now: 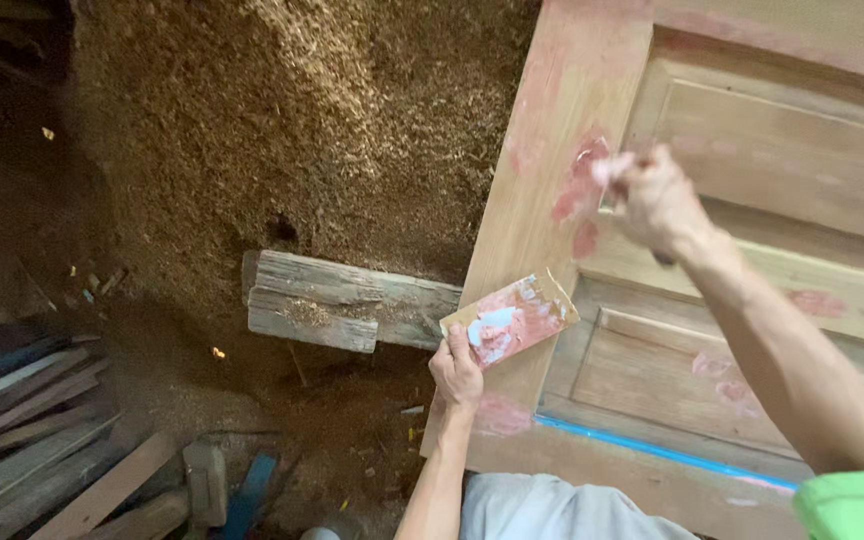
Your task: The person applies pink filler to a wooden door using a putty knife and a cardboard scraper. They spread the filler into the grooves and edges of the door panels, then smooth the surface with the knife.
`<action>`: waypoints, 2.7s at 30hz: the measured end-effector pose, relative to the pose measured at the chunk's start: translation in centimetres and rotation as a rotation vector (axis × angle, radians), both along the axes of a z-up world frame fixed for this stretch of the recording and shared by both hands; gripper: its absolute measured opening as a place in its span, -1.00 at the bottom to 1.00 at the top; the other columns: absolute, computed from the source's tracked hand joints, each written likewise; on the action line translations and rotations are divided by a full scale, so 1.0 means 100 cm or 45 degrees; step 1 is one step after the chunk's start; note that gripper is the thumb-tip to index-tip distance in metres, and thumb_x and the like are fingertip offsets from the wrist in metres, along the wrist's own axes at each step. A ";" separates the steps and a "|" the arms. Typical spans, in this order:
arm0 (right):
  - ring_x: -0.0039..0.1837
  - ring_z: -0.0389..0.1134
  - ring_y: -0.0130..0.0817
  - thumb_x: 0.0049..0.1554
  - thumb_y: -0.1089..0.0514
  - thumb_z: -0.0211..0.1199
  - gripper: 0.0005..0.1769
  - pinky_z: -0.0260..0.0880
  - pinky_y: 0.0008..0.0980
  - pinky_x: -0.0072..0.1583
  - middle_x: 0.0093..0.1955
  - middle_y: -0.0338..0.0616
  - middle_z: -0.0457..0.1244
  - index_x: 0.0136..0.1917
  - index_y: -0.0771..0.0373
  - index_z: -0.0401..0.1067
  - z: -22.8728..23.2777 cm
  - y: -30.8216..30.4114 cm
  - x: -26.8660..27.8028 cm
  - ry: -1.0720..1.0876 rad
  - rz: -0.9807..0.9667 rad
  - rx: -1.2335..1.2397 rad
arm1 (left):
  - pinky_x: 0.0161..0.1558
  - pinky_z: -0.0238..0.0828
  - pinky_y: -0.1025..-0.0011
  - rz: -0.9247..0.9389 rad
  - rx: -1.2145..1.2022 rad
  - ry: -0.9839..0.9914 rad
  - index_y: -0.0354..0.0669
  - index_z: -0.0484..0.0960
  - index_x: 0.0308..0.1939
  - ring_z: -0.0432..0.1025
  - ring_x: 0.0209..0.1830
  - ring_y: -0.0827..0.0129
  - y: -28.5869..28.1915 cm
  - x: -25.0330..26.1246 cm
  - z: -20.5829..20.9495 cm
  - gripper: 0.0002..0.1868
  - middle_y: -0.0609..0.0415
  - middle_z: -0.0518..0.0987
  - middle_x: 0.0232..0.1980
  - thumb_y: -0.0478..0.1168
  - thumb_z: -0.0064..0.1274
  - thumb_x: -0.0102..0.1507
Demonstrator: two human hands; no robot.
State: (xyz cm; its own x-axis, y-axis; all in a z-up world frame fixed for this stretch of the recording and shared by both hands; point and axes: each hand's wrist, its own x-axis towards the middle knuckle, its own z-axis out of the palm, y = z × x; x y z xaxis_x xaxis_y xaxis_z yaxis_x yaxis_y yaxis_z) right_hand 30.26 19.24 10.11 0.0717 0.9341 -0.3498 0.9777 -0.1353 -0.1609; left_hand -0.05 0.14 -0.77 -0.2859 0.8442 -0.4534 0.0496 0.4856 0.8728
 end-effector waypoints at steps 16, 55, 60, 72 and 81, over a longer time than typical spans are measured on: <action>0.04 0.40 -0.02 0.05 0.28 0.21 -0.73 0.45 -0.12 0.11 -0.06 -0.03 0.39 -0.02 0.07 0.63 0.029 0.027 -0.027 0.176 0.199 -0.243 | -0.32 0.45 0.21 0.016 0.102 0.043 -0.44 0.68 -0.19 0.58 -0.40 0.18 0.004 0.002 0.003 -0.34 -0.17 0.68 -0.39 0.18 -0.19 0.43; -0.03 0.36 0.04 0.37 0.24 0.01 -0.73 0.63 -0.11 -0.05 0.27 0.31 0.16 0.22 0.43 0.41 -0.023 0.192 -0.035 0.089 -0.162 0.042 | -0.52 0.39 0.18 0.039 -0.028 0.184 -0.40 0.70 -0.37 0.59 -0.59 0.07 -0.005 0.008 -0.005 -0.46 -0.20 0.65 -0.55 0.05 -0.10 0.34; -0.01 0.29 -0.11 0.20 0.28 0.15 -0.78 0.52 -0.13 -0.06 0.19 0.31 0.19 0.03 0.35 0.58 -0.025 0.209 -0.027 0.113 -0.239 0.049 | -0.53 0.39 0.19 0.023 -0.058 0.199 -0.39 0.70 -0.38 0.59 -0.61 0.08 -0.009 0.009 -0.012 -0.47 -0.19 0.64 -0.57 0.04 -0.10 0.34; -0.01 0.26 -0.06 0.06 0.25 0.20 -0.87 0.42 -0.08 0.02 -0.21 0.12 0.35 -0.23 0.23 0.57 -0.049 0.232 -0.024 0.160 0.047 0.312 | -0.35 0.52 0.12 -0.099 -0.156 0.249 -0.33 0.75 -0.24 0.66 -0.34 -0.05 -0.018 0.004 -0.024 -0.47 -0.26 0.69 -0.41 0.08 -0.12 0.35; -0.14 0.31 -0.10 0.20 0.12 0.22 -0.71 0.41 -0.06 -0.07 -0.26 0.12 0.39 -0.24 0.37 0.49 -0.015 0.197 0.021 0.307 -0.210 0.233 | -0.37 0.58 0.23 -0.041 -0.102 0.012 -0.39 0.73 -0.20 0.69 -0.41 0.15 -0.015 0.002 -0.025 -0.45 -0.17 0.76 -0.42 0.06 -0.17 0.36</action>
